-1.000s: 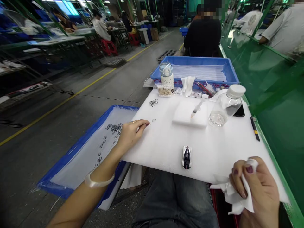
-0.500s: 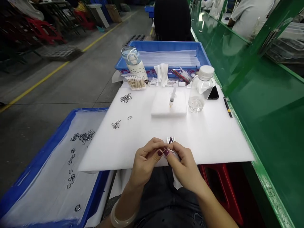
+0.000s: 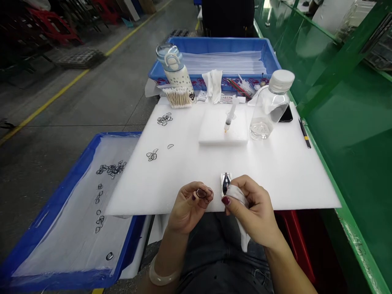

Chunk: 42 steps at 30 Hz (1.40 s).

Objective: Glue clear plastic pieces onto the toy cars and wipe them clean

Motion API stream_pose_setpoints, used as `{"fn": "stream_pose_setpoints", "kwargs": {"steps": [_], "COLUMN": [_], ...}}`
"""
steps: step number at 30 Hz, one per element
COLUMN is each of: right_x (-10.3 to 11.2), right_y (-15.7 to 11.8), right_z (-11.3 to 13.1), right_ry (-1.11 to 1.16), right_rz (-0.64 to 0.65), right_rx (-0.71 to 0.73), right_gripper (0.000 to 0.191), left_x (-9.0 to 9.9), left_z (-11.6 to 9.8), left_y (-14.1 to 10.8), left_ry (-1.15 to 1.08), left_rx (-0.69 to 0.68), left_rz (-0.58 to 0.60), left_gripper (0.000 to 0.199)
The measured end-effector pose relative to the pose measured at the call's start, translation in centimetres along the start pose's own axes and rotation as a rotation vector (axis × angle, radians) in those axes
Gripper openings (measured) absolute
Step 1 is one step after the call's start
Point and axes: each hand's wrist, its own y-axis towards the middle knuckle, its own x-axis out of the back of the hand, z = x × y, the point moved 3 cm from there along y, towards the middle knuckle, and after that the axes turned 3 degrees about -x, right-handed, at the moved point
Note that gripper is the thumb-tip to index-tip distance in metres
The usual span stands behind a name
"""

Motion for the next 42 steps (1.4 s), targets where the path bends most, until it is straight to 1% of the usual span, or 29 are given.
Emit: {"fn": "stream_pose_setpoints", "kwargs": {"steps": [2,4,6,8,10,11,14,15,16,18,20,21,25,28,29,31,33,34,39,42], "right_x": [-0.3,-1.2,-2.3,-3.2,-3.5,-3.6,-3.0,-2.7,-2.4,-1.7,-1.7,-1.9,-3.1,-2.8,-2.5,-1.7,-1.3,-1.3,-2.4,-2.7], "right_y": [0.1,0.2,0.3,0.3,0.1,0.0,-0.4,-0.5,-0.6,-0.7,-0.6,-0.5,-0.4,-0.6,-0.7,-0.8,-0.9,-0.9,-0.8,-0.8], "right_z": [0.9,1.8,2.2,2.4,2.5,2.7,3.6,3.9,4.2,4.7,4.7,4.6,4.3,4.8,5.1,5.5,5.6,5.5,4.5,4.3], "right_ry": [-0.221,-0.41,-0.561,-0.701,-0.823,-0.871,-0.993,-1.034,-1.069,-1.092,-1.056,-1.035,-1.031,-1.091,-1.116,-1.142,-1.123,-1.103,-1.057,-1.062], "right_rz": [-0.077,-0.092,-0.075,-0.087,-0.089,-0.064,0.085,0.115,0.114,0.03,-0.033,-0.027,0.109,0.167,0.154,0.07,-0.008,-0.017,0.083,0.089], "right_rx": [0.199,0.429,0.614,0.729,0.788,0.797,0.786,0.781,0.781,0.787,0.792,0.789,0.78,0.767,0.761,0.763,0.777,0.782,0.782,0.772], "right_gripper": [0.01,0.003,0.019,0.026,0.026,0.024,0.021,0.02,0.019,0.019,0.022,0.023,0.021,0.019,0.018,0.016,0.015,0.016,0.018,0.017], "left_x": [0.0,0.0,-0.1,-0.1,-0.1,-0.1,-0.2,-0.2,-0.2,-0.2,0.0,0.1,0.4,0.2,0.0,-0.3,-0.5,-0.6,-0.5,-0.7], "left_z": [0.0,0.1,0.2,0.3,0.3,0.3,0.3,0.3,0.3,0.4,0.4,0.4,0.4,0.3,0.2,0.1,0.0,-0.1,-0.2,-0.1], "left_y": [0.0,0.0,-0.1,-0.1,-0.2,-0.3,-0.3,-0.3,-0.3,-0.3,-0.4,-0.4,-0.5,-0.4,-0.4,-0.3,-0.3,-0.3,-0.3,-0.3], "left_ry": [-0.002,-0.011,-0.026,-0.044,-0.061,-0.068,-0.081,-0.082,-0.082,-0.078,-0.07,-0.066,-0.056,-0.064,-0.07,-0.085,-0.099,-0.103,-0.11,-0.111], "left_rx": [0.012,0.015,0.011,0.002,-0.006,-0.007,-0.005,-0.005,-0.006,-0.009,-0.014,-0.018,-0.032,-0.043,-0.047,-0.052,-0.056,-0.056,-0.064,-0.075], "left_rz": [-0.011,-0.02,-0.032,-0.047,-0.056,-0.056,-0.036,-0.027,-0.018,-0.004,0.007,0.008,-0.008,-0.019,-0.019,-0.016,-0.016,-0.017,-0.038,-0.041], "left_gripper": [0.037,0.038,0.036,0.031,0.026,0.025,0.024,0.024,0.024,0.024,0.025,0.025,0.023,0.024,0.024,0.023,0.022,0.022,0.021,0.02]}}
